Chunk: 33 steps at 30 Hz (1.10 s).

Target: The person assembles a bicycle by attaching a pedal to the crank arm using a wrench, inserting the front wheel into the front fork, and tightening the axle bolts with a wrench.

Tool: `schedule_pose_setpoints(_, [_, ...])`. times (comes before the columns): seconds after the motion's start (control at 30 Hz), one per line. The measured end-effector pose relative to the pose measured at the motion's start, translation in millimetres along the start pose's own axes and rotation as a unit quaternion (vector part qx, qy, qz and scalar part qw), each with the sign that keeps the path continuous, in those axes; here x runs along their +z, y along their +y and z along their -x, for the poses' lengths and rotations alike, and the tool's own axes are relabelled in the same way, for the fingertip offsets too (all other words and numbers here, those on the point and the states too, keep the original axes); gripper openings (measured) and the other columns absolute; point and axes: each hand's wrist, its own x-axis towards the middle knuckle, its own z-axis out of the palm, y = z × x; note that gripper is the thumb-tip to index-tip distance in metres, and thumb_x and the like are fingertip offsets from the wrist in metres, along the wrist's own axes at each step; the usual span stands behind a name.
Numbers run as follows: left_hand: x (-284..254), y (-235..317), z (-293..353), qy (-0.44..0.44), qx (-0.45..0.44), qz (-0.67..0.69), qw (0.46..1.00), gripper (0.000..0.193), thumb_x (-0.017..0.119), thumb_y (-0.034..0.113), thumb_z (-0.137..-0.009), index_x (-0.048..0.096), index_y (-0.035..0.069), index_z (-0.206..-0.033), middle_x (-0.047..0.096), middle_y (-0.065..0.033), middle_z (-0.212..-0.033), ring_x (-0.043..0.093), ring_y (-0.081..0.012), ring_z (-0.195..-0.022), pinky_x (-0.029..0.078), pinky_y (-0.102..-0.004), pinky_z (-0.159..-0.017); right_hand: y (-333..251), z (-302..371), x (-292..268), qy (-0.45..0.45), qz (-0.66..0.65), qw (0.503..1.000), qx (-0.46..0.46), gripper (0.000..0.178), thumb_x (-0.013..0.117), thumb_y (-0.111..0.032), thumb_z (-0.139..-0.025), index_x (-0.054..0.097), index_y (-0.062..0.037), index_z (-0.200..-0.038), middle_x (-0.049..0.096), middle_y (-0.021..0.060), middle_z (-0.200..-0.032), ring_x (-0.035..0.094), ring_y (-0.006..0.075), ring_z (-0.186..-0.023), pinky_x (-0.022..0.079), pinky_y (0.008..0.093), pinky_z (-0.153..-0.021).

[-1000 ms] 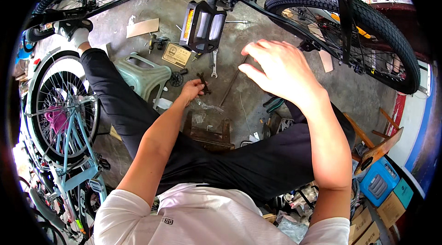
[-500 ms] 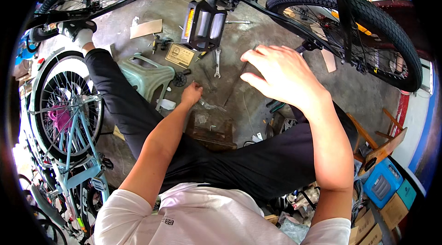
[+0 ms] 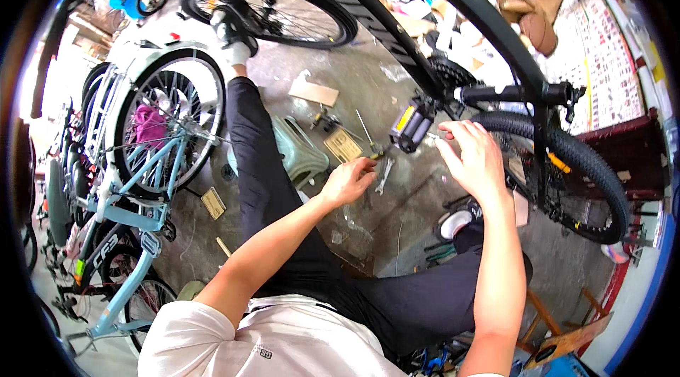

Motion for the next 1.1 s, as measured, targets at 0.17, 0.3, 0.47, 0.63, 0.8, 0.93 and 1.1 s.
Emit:
schedule_pose_setpoints(0.17, [-154.4,124.5,46.2,0.192,0.225,-0.138,0.945,0.037,0.070,0.012,-0.085,0.062,0.004,-0.119,0.065,-0.0150,-0.114,0.066,-0.0328,-0.100,0.052,-0.0399,-0.083,-36.1,-16.5,-1.7,0.188,0.014,0.977,-0.102,0.027,0.070,-0.008,-0.083,0.067,-0.0057,-0.111,0.065,0.0111,-0.104,0.061,0.0310,-0.102,0.048,0.0412,-0.092])
schedule_pose_setpoints(0.3, [-262.7,191.9,93.7,0.323,0.322,-0.298,0.839,0.039,0.075,0.011,-0.077,0.065,0.005,-0.114,0.064,-0.0120,-0.115,0.065,-0.0292,-0.095,0.051,-0.0395,-0.085,-73.0,-33.6,-35.8,0.303,0.099,0.932,-0.173,0.031,0.070,-0.007,-0.081,0.066,-0.0068,-0.112,0.061,0.0099,-0.115,0.057,0.0322,-0.109,0.044,0.0443,-0.097])
schedule_pose_setpoints(0.47, [-354.1,248.6,138.9,0.435,0.378,-0.498,0.648,0.037,0.071,0.016,-0.084,0.065,0.007,-0.118,0.064,-0.0127,-0.121,0.061,-0.0311,-0.109,0.044,-0.0412,-0.095,-78.1,-103.4,-73.3,0.366,0.152,0.910,-0.125,0.052,0.073,-0.017,-0.082,0.055,-0.0049,-0.129,0.057,0.0152,-0.122,0.053,0.0351,-0.116,0.042,0.0449,-0.100])
schedule_pose_setpoints(0.63, [-415.2,266.5,133.0,0.476,0.223,-0.628,0.574,0.055,0.071,0.025,-0.088,0.053,0.013,-0.139,0.052,-0.0106,-0.140,0.047,-0.0321,-0.131,0.036,-0.0457,-0.107,-64.0,-140.8,-83.1,0.199,0.167,0.956,0.137,0.036,0.071,-0.033,-0.084,0.059,-0.0109,-0.109,0.069,0.0169,-0.095,0.068,0.0374,-0.091,0.053,0.0491,-0.076])
schedule_pose_setpoints(0.8, [-463.1,238.7,109.6,0.455,0.116,-0.634,0.615,0.062,0.072,0.032,-0.086,0.050,0.010,-0.140,0.056,-0.0175,-0.133,0.053,-0.0382,-0.123,0.044,-0.0480,-0.102,-54.9,-141.2,-75.1,0.269,0.207,0.935,0.099,0.031,0.070,-0.037,-0.084,0.062,-0.0123,-0.102,0.070,0.0131,-0.079,0.070,0.0359,-0.074,0.053,0.0499,-0.065])
schedule_pose_setpoints(0.93, [-466.4,243.2,99.1,0.390,0.141,-0.547,0.727,0.062,0.066,0.036,-0.091,0.047,0.006,-0.142,0.061,-0.0213,-0.127,0.058,-0.0380,-0.118,0.046,-0.0446,-0.099,-39.8,-138.1,-77.7,0.258,0.146,0.951,0.093,0.034,0.073,-0.038,-0.080,0.060,-0.0117,-0.097,0.069,0.0153,-0.077,0.069,0.0376,-0.072,0.051,0.0504,-0.062])
schedule_pose_setpoints(1.1, [-494.8,218.6,77.4,0.335,0.160,-0.488,0.790,0.061,0.058,0.022,-0.099,0.034,0.005,-0.153,0.039,-0.0172,-0.156,0.037,-0.0300,-0.144,0.027,-0.0399,-0.118,-14.4,-144.9,-64.1,0.302,0.170,0.935,0.078,0.027,0.070,-0.032,-0.076,0.062,-0.0090,-0.086,0.068,0.0132,-0.076,0.069,0.0355,-0.071,0.051,0.0498,-0.060])
